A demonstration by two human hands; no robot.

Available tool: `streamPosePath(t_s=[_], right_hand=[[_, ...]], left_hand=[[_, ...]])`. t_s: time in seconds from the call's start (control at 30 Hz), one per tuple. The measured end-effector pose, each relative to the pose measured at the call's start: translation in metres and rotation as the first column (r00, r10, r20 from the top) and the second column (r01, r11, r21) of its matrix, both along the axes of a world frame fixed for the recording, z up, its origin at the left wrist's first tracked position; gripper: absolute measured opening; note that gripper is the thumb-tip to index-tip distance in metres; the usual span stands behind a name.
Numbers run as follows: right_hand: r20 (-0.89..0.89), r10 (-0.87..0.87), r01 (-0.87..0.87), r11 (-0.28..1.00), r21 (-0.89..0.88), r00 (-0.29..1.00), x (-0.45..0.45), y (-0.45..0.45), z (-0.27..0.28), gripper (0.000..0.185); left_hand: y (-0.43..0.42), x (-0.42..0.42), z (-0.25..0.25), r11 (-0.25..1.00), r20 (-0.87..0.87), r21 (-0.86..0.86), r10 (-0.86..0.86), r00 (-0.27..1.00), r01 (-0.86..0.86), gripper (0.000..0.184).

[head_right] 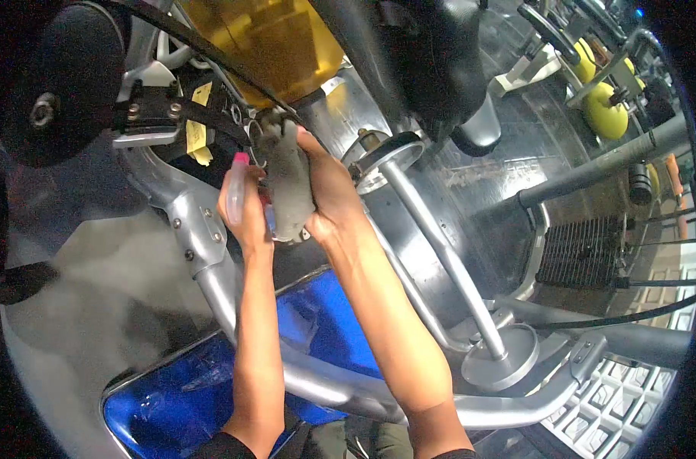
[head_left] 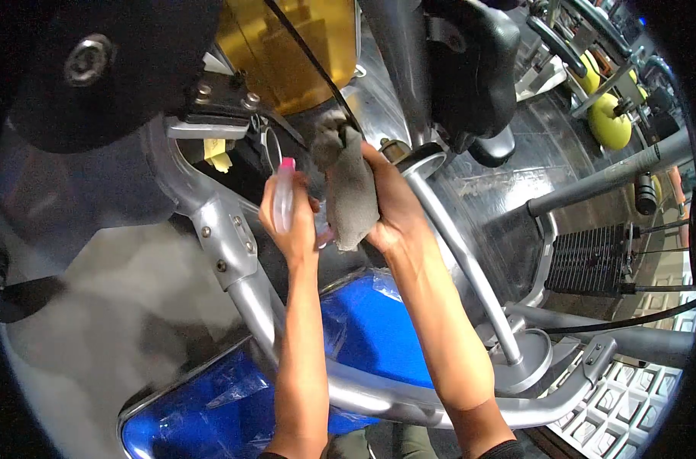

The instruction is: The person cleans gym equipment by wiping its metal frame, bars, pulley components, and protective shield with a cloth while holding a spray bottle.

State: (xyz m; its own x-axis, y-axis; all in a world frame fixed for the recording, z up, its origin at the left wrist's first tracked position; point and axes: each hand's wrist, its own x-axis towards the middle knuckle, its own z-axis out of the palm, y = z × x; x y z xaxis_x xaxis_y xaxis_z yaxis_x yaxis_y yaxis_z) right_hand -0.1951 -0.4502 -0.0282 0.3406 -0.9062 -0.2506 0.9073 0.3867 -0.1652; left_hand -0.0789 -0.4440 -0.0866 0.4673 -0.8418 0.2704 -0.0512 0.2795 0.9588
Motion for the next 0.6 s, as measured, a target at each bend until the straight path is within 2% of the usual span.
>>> streamPosePath(t_s=[0.03,0.07,0.1,0.13,0.17,0.2,0.27,0.3,0.33,0.4,0.47,0.53,0.57,0.6], right_hand=[[-0.091,0.004,-0.009,0.998,-0.061,0.996,0.000,-0.001,0.013,0.025],[-0.183,0.003,-0.026,0.992,-0.120,0.983,0.000,-0.001,0.027,0.026],[-0.370,-0.043,0.021,0.998,-0.062,0.928,0.007,0.008,0.058,0.029],[-0.291,-0.035,0.020,0.998,-0.054,0.956,0.013,0.010,0.072,0.030],[-0.322,-0.040,0.019,0.997,-0.071,0.946,0.014,0.014,0.084,0.028],[-0.352,-0.046,0.016,0.996,-0.087,0.935,0.016,0.016,0.093,0.026],[-0.286,-0.031,0.005,0.996,-0.091,0.958,0.013,0.012,0.082,0.025],[-0.220,-0.020,0.001,0.996,-0.087,0.975,0.011,0.010,0.072,0.024],[-0.219,-0.018,-0.003,0.995,-0.095,0.975,0.010,0.007,0.061,0.024],[-0.132,0.044,-0.058,0.993,-0.103,0.990,0.010,0.003,0.051,0.023],[-0.111,0.065,-0.075,0.993,-0.089,0.992,0.005,-0.001,0.055,0.023],[-0.103,0.029,-0.044,0.987,-0.151,0.994,0.004,0.005,0.088,0.023],[-0.174,0.015,-0.029,0.996,-0.080,0.985,0.007,0.008,0.108,0.023],[-0.173,0.016,-0.031,0.996,-0.085,0.985,0.008,0.010,0.115,0.023]], left_hand=[[0.007,-0.004,0.009,0.999,-0.087,0.003,-0.045,0.995,0.046,0.009],[0.001,0.004,-0.008,0.992,0.192,-0.125,0.016,0.981,0.008,0.016],[0.007,0.007,-0.003,0.983,0.218,-0.177,-0.005,0.976,0.045,0.019],[0.016,0.009,0.002,0.970,0.245,-0.228,-0.024,0.969,0.082,0.022],[0.013,0.010,-0.022,0.986,0.145,-0.164,0.011,0.989,0.013,0.025],[0.014,0.014,-0.023,0.985,0.144,-0.174,0.015,0.989,0.010,0.025],[0.018,0.029,-0.023,0.998,0.182,0.041,0.041,0.982,-0.050,0.015],[0.024,0.028,-0.001,0.997,0.120,-0.046,0.061,0.991,-0.056,0.011],[0.034,0.015,0.021,0.994,-0.345,-0.095,0.025,0.938,-0.062,0.007],[0.044,0.031,0.055,0.995,-0.110,0.102,0.014,0.994,-0.002,0.009],[0.053,0.038,0.071,0.998,-0.090,0.070,0.006,0.996,0.000,0.008],[0.063,0.043,0.087,0.994,-0.126,0.103,-0.010,0.992,0.023,0.009],[0.068,0.044,0.097,0.993,-0.101,0.112,-0.028,0.994,0.039,0.010],[0.071,0.045,0.101,0.994,-0.099,0.106,-0.027,0.995,0.037,0.010]])
